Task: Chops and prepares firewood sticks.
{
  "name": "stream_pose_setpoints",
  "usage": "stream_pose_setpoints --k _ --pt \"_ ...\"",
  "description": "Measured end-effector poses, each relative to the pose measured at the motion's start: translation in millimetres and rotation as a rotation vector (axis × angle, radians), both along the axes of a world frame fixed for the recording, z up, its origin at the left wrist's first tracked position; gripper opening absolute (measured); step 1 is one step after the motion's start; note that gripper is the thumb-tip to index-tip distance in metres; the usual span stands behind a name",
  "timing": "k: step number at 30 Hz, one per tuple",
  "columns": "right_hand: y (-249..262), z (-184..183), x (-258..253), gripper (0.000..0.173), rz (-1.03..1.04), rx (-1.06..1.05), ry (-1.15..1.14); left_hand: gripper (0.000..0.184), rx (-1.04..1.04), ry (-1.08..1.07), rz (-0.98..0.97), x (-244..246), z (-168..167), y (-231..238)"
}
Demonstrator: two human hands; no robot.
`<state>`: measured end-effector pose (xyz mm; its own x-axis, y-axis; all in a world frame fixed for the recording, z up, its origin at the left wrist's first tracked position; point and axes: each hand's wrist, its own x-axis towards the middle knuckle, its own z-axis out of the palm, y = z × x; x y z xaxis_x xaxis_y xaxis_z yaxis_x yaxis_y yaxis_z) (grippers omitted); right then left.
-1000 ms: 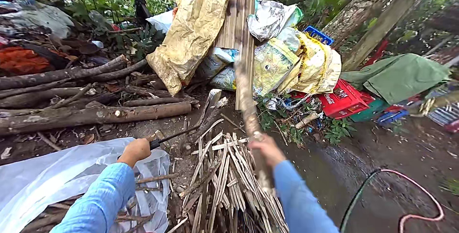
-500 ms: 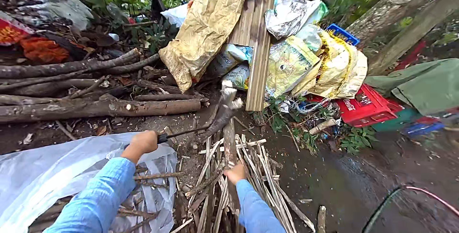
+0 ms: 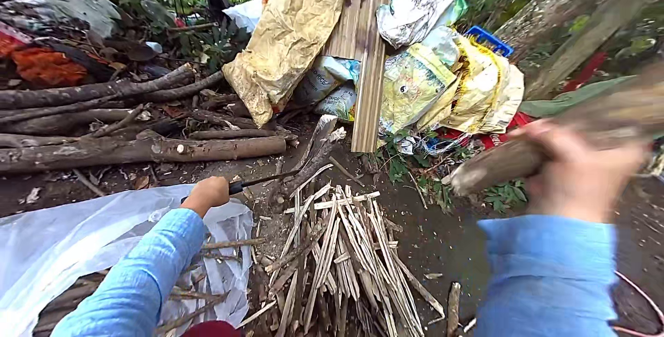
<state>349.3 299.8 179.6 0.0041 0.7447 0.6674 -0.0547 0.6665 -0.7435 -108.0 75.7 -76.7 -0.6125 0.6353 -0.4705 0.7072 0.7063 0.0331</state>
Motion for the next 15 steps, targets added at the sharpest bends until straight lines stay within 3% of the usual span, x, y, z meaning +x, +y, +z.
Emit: stream_pose_setpoints --k 2,4,6,8,10,12,15 --pt "-2.7 9.9 -19.2 0.041 0.028 0.093 0.208 0.036 0.004 -0.015 0.023 -3.8 -7.5 -3.9" --pt "-28.0 -40.3 -57.7 0.059 -0.047 -0.013 0.116 0.037 0.016 -0.033 0.044 -5.3 -12.4 -8.7" --pt "-52.7 -150.3 -94.8 0.073 -0.072 -0.371 -0.339 0.041 0.041 -0.049 0.069 -6.2 -17.5 -18.7" --pt "-64.8 -257.2 -118.9 0.079 0.059 -0.758 -0.954 0.042 0.046 -0.054 0.083 -0.3 -13.9 -26.6" --pt "-64.3 -313.6 -137.4 0.085 0.146 -0.973 -1.225 0.040 0.036 -0.039 0.087 10.7 8.7 -21.1" --pt "-72.3 -328.8 -148.1 0.081 0.205 -1.067 -1.144 0.038 0.006 -0.034 0.096 24.8 21.8 -15.4" --pt "-90.3 -326.4 -152.8 0.056 0.337 -1.261 -0.663 0.036 -0.004 -0.023 0.113 42.4 27.1 -9.4"
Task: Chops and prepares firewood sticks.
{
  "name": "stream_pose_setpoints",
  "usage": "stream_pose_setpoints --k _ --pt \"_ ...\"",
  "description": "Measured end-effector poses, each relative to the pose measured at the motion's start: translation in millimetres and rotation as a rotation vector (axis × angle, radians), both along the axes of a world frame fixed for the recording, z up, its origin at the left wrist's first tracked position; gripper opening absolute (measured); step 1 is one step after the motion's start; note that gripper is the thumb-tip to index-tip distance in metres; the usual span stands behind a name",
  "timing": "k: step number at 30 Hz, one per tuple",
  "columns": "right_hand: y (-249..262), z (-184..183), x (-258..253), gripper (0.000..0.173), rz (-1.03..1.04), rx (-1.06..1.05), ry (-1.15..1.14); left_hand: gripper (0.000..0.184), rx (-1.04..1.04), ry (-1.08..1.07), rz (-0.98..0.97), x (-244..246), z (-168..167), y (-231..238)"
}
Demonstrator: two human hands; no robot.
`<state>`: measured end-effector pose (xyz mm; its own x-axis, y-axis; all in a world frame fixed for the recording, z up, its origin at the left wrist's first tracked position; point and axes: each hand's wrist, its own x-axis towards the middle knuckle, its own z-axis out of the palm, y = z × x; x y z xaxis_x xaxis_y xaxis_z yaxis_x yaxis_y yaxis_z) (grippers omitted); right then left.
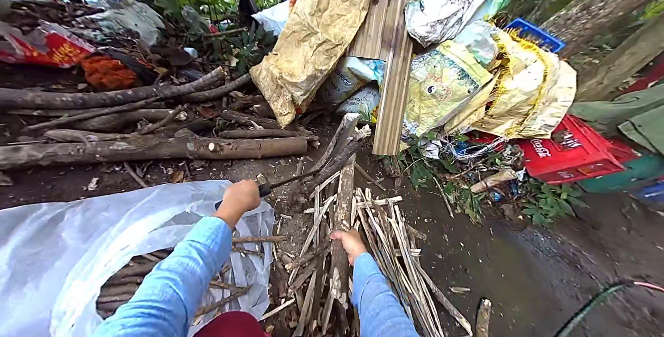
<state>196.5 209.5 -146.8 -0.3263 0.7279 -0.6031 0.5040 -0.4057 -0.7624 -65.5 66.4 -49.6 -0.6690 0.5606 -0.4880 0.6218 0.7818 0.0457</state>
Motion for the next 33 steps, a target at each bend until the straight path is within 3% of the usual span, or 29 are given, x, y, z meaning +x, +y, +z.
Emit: stream_pose_setpoints --k 2,4,9,15,18,21,24,27,30,33 --pt "-21.2 7.8 3.7 0.025 -0.170 -0.153 0.263 0.037 0.001 -0.002 0.006 9.7 0.3 -2.6" --pt "-41.3 16.3 13.9 0.018 -0.272 -0.175 0.342 0.038 0.010 -0.027 0.028 18.7 -5.1 -12.1" --pt "-70.2 -36.2 49.4 0.063 -0.222 0.060 -0.033 0.043 0.022 -0.123 0.117 45.1 -46.9 -62.0" --pt "-75.6 -93.2 77.2 0.057 -0.072 0.032 -0.406 0.043 0.082 -0.202 0.217 77.1 -106.0 -103.4" --pt "-80.0 -111.7 89.6 0.069 0.032 0.033 -0.475 0.046 0.102 -0.252 0.225 86.5 -111.8 -105.9" --pt "-83.4 -98.2 75.1 0.080 0.268 0.112 -0.637 0.050 0.132 -0.318 0.236 93.3 -111.2 -98.7" --pt "-110.1 -67.9 37.8 0.059 0.338 0.162 -0.261 0.056 0.178 -0.406 0.226 102.1 -111.7 -87.2" --pt "-151.7 -34.9 0.5 0.049 0.370 -0.033 0.180 0.063 0.260 -0.513 0.226 117.9 -123.0 -82.9" --pt "-169.6 -38.2 -27.1 0.052 0.276 -0.158 0.307 0.052 0.311 -0.551 0.169 129.8 -133.3 -84.5" --pt "-175.5 -51.8 -33.5 0.039 0.151 -0.110 0.326 0.047 0.371 -0.638 0.092 128.5 -145.4 -90.4"
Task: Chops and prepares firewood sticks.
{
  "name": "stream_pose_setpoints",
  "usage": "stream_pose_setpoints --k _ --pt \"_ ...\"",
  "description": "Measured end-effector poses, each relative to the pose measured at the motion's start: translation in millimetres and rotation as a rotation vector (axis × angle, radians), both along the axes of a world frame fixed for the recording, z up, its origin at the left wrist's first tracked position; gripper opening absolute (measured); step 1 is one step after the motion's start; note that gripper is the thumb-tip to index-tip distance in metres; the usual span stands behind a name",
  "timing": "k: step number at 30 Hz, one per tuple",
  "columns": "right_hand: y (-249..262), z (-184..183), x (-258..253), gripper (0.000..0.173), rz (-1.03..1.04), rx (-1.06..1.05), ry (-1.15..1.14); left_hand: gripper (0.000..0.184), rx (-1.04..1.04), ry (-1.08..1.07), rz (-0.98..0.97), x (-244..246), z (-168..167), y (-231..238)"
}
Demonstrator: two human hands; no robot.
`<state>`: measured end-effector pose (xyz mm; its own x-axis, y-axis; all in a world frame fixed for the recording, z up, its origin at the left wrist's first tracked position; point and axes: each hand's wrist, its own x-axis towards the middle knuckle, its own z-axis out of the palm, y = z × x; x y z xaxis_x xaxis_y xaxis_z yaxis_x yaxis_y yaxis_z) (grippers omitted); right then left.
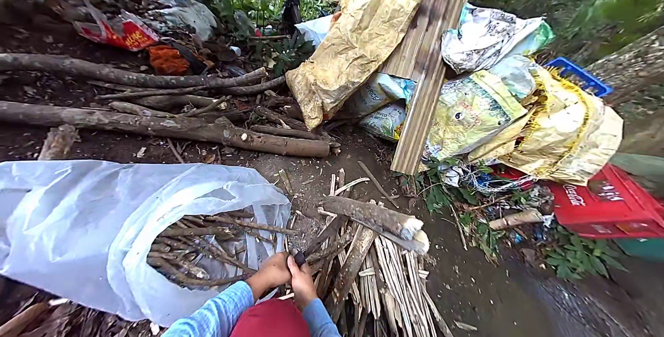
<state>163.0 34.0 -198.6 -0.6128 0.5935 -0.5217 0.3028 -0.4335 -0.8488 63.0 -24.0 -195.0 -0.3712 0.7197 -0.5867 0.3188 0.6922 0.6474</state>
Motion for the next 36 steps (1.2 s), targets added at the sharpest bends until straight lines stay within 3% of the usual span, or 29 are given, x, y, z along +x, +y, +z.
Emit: stream_pose_setpoints --k 6,9,12,14,18,20,23,26,28,30,31,33,36 --pt "10.6 -16.5 19.8 0.034 -0.039 0.080 -0.087 0.073 0.124 -0.212 -0.031 7.0 -20.7 -7.9" --pt "16.1 -18.9 21.4 0.033 -0.006 0.113 -0.176 0.083 -0.081 -0.059 -0.206 15.3 -4.1 3.2" --pt "13.2 -14.4 13.8 0.034 -0.035 0.113 -0.172 0.053 -0.197 0.061 -0.260 18.1 7.7 10.5" --pt "9.7 -17.8 7.9 0.032 -0.125 0.051 -0.057 0.045 -0.160 0.052 -0.199 15.3 4.3 7.0" --pt "-0.6 -23.0 -12.0 0.019 -0.338 -0.117 0.074 0.056 0.101 -0.092 -0.087 11.4 -20.8 -10.5" --pt "-3.1 -18.5 -19.9 0.019 -0.320 -0.053 0.022 0.056 0.238 -0.237 -0.023 5.6 -32.0 -18.9" --pt "-3.4 -2.3 -26.6 0.020 -0.239 0.060 -0.068 0.058 0.266 -0.332 -0.049 -2.6 -17.4 -22.5" --pt "3.3 8.6 -31.4 0.028 -0.231 0.085 -0.057 0.056 0.323 0.102 -0.100 -18.1 13.1 -24.6" --pt "6.5 19.6 -30.3 0.025 -0.226 0.065 -0.043 0.052 0.423 0.521 0.092 -36.8 44.7 -42.8" --pt "8.6 28.2 -26.3 0.017 -0.199 0.052 -0.039 0.067 0.507 0.908 0.347 -70.0 73.6 -70.6" --pt "9.0 28.4 -24.1 0.012 -0.192 0.056 -0.050 0.080 0.451 1.001 0.443 -89.9 83.4 -87.9" --pt "8.3 26.9 -18.4 0.009 -0.170 0.058 -0.107 0.090 0.147 0.912 0.535 -125.4 87.3 -125.5" --pt "12.8 6.7 -7.7 0.014 -0.084 0.050 -0.158 0.056 -0.242 0.601 0.534 -146.6 56.5 -185.9"
